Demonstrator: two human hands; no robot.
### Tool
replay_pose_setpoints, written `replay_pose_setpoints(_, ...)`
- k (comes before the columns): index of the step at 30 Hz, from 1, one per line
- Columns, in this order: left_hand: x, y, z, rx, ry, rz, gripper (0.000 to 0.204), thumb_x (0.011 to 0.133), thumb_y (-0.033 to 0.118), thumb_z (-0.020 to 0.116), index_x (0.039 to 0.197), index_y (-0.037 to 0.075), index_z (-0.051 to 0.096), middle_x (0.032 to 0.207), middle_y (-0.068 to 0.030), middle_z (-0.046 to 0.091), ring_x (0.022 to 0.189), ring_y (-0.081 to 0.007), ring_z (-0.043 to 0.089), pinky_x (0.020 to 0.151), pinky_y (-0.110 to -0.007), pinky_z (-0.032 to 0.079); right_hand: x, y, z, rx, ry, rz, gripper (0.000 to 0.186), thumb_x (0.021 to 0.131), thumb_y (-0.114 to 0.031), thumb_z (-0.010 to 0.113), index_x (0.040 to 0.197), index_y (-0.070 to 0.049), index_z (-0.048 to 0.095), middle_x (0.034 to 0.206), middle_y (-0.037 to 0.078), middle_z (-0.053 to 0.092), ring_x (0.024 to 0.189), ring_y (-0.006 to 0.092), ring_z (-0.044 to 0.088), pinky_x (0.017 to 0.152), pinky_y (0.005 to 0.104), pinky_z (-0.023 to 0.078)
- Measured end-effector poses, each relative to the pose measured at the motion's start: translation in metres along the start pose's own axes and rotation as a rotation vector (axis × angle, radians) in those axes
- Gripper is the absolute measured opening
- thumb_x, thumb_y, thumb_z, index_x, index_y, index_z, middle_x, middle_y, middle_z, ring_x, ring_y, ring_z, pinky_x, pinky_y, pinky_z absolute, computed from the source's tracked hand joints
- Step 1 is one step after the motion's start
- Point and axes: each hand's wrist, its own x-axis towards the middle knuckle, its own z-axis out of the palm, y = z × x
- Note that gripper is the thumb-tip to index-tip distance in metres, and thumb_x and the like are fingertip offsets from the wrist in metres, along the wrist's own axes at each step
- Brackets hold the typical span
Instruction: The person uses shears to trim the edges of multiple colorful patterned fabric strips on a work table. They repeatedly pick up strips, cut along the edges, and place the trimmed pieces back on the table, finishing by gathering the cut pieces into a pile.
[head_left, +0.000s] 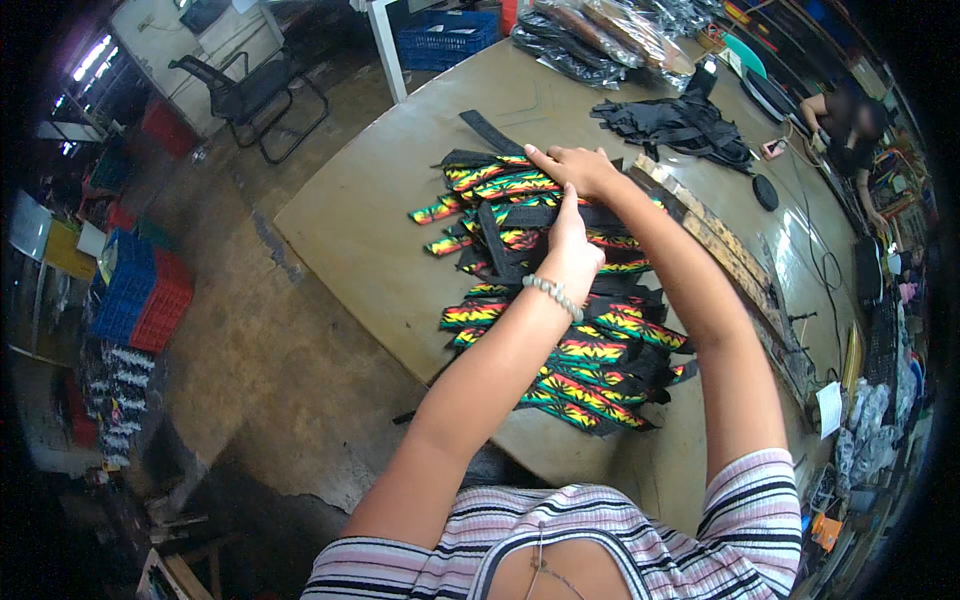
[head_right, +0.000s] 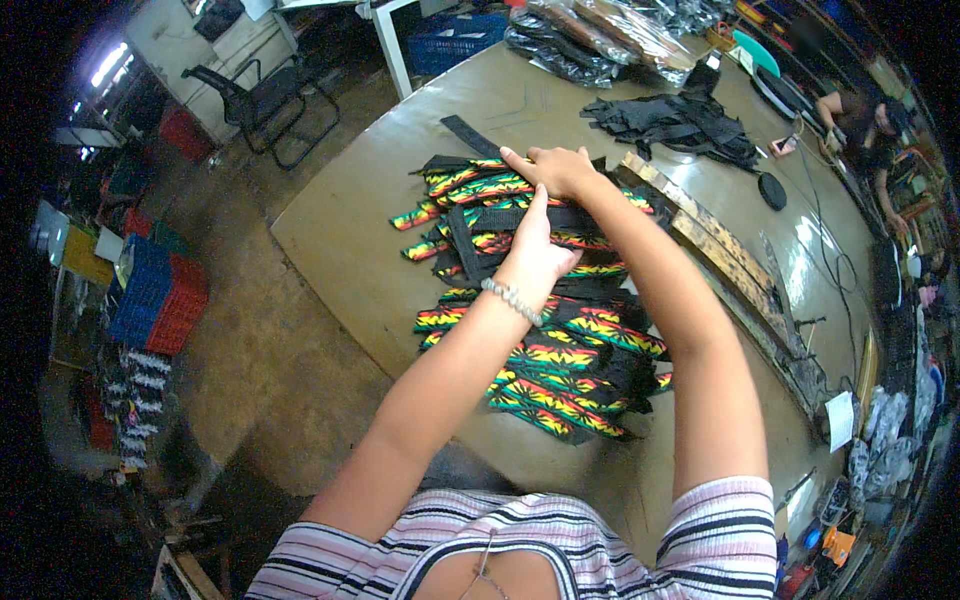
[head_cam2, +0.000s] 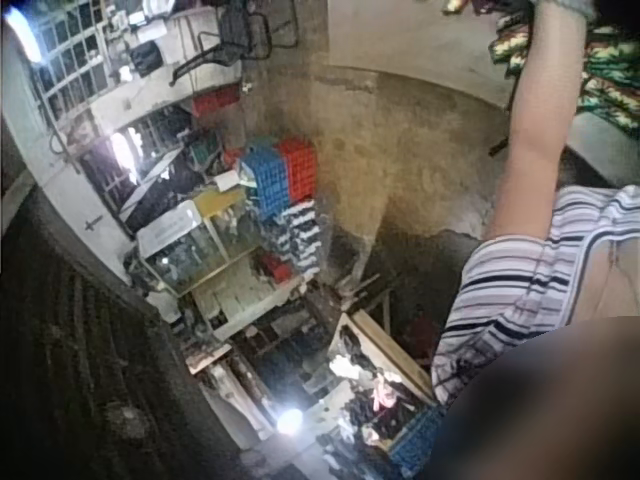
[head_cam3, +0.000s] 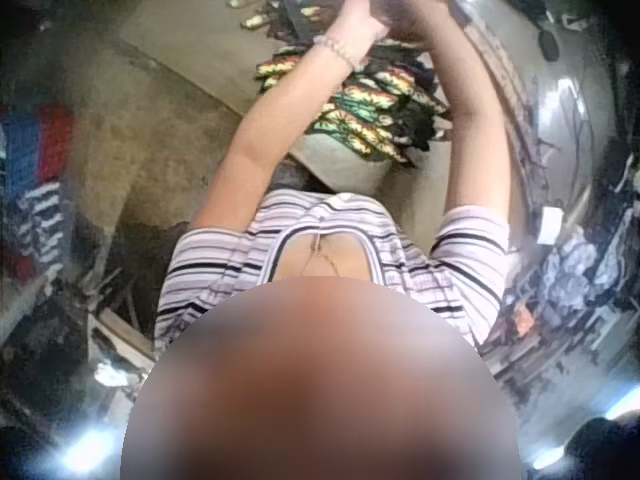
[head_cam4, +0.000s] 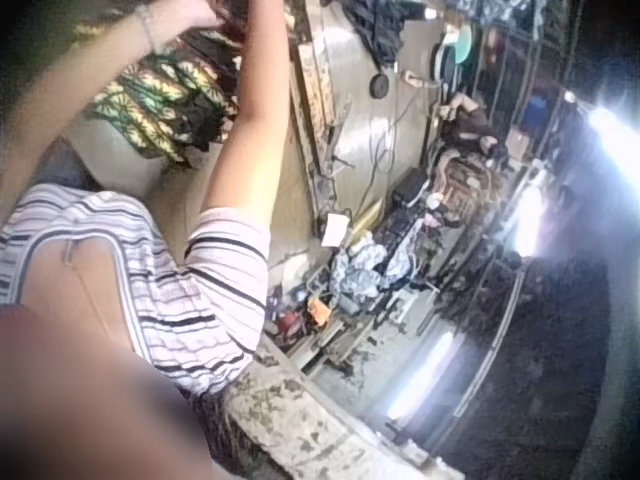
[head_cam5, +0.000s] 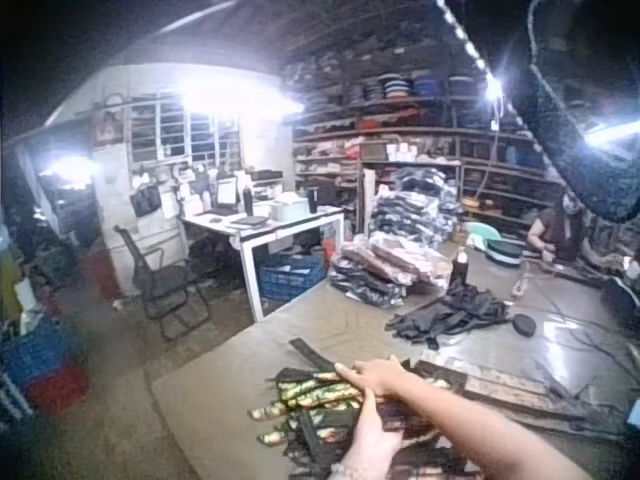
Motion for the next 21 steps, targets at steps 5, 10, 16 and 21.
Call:
replay_pose_setpoints(5, 0.012, -0.022, 0.01, 0.247, 0.359, 0.224, 0.086, 0.085, 0.057, 0.065, 0.137, -0.005, 0.037, 0.143, -0.0174, 0.046, 0.127, -0.0293, 0.05, 0.105, -0.047, 0.04, -0.027, 0.021, 0.008, 0.226, 0.084, 0.096, 0.095, 0.084, -0.083, 0.019, 0.115, -0.009, 0.07, 0.12, 0.022, 0.064, 0.115, 0.0398, 0.058, 0.098, 0.047, 0.045)
replay_pose_setpoints(10, -0.016, -0.043, 0.009, 0.436, 0.397, 0.384, 0.119, 0.077, 0.059, 0.074, 0.142, -0.012, 0.004, 0.149, -0.0265, 0.025, 0.136, -0.0323, 0.036, 0.108, -0.044, 0.039, -0.053, 0.046, 0.022, 0.509, 0.208, 0.116, 0.098, 0.083, -0.084, 0.027, 0.117, -0.001, 0.067, 0.12, 0.028, 0.062, 0.118, 0.0414, 0.057, 0.102, 0.0459, 0.042)
replay_pose_setpoints(16, -0.022, -0.069, 0.022, 1.045, 0.413, 0.694, 0.113, 0.078, 0.058, 0.074, 0.139, -0.015, 0.013, 0.143, -0.0285, 0.032, 0.136, -0.0322, 0.031, 0.112, -0.043, 0.029, -0.091, 0.08, 0.03, 0.694, 0.657, 0.196, 0.09, 0.084, -0.083, 0.026, 0.1, -0.005, 0.067, 0.106, 0.029, 0.065, 0.107, 0.0451, 0.06, 0.091, 0.049, 0.045)
replay_pose_setpoints(21, -0.042, -0.098, 0.047, 0.897, -0.045, 1.115, 0.089, 0.082, 0.049, 0.074, 0.127, -0.012, 0.027, 0.123, -0.0304, 0.047, 0.115, -0.0377, 0.05, 0.102, -0.044, 0.038, -0.123, 0.084, -0.006, 0.853, 1.05, -0.047, 0.07, 0.095, -0.068, 0.035, 0.081, -0.002, 0.055, 0.068, 0.019, 0.055, 0.063, 0.0308, 0.049, 0.065, 0.0429, 0.043)
